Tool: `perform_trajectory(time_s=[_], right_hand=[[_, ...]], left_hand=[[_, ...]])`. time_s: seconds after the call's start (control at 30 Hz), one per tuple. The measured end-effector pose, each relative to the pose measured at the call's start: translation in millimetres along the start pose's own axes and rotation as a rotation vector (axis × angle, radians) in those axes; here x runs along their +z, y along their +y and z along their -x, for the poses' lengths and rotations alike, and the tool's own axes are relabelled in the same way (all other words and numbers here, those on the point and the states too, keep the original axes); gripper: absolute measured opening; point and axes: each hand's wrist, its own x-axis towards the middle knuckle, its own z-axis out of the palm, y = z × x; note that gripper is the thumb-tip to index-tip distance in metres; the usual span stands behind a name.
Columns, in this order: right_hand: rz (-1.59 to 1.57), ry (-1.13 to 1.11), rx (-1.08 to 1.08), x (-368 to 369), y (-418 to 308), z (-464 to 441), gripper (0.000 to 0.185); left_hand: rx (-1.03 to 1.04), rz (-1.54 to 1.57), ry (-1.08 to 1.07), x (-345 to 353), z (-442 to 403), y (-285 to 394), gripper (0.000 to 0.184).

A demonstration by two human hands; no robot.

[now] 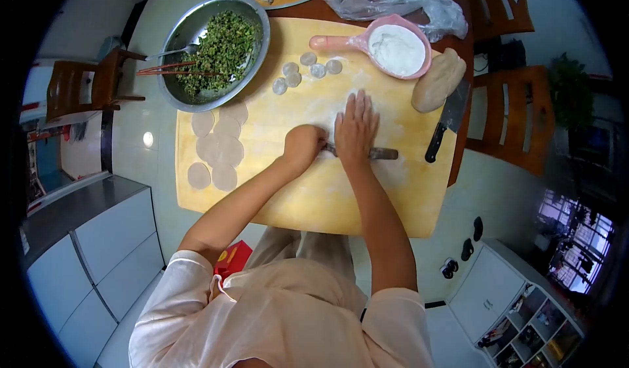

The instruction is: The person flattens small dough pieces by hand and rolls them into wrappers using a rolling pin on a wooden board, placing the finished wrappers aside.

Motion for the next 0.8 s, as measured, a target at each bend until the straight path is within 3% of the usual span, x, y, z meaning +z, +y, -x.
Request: perform_trajectory(time_s=[0.1,0.2,0.23,0.33,0.4,0.47,0.63,0.73,0.8], right_hand=[[-0.019,-0.007,-0.011,-5,0,21,0.052],[-0.03,-0.104,-0.074,-23,5,94,0.052],[-0.025,-0.107,-0.086,-26,5,102,0.052],[-0.012,-0.094,-0.101,-27,6,95,0.053],[-0.012,-0.081,-0.091,-15,3,50,0.053],[-0.017,-0.048,-0.02,-2,1,5,0.055],[-0.046,-0.042,0.025,-3,2,27,0.058],[-0.006,-0.108,-0.1,-24,9,106,0.059],[0.053,-0.084,-0.117,-22,8,105,0.06]], left_hand=[[-0.09,-0.027,-0.131,-6,-7,-1,0.009],[-0.149,0.231,0.016,-2,3,-18,0.008],[-0.236,0.449,0.108,1,7,-23,0.004],[-0.283,0.663,-0.165,2,10,-41,0.004],[-0.232,0.477,-0.152,-17,16,-14,0.002],[-0.074,0.102,0.023,-8,7,-3,0.009],[-0.093,-0.01,-0.008,-8,-4,-6,0.008],[-0.231,0.423,0.075,-3,11,-27,0.005],[-0.299,0.628,-0.04,9,12,-47,0.006]])
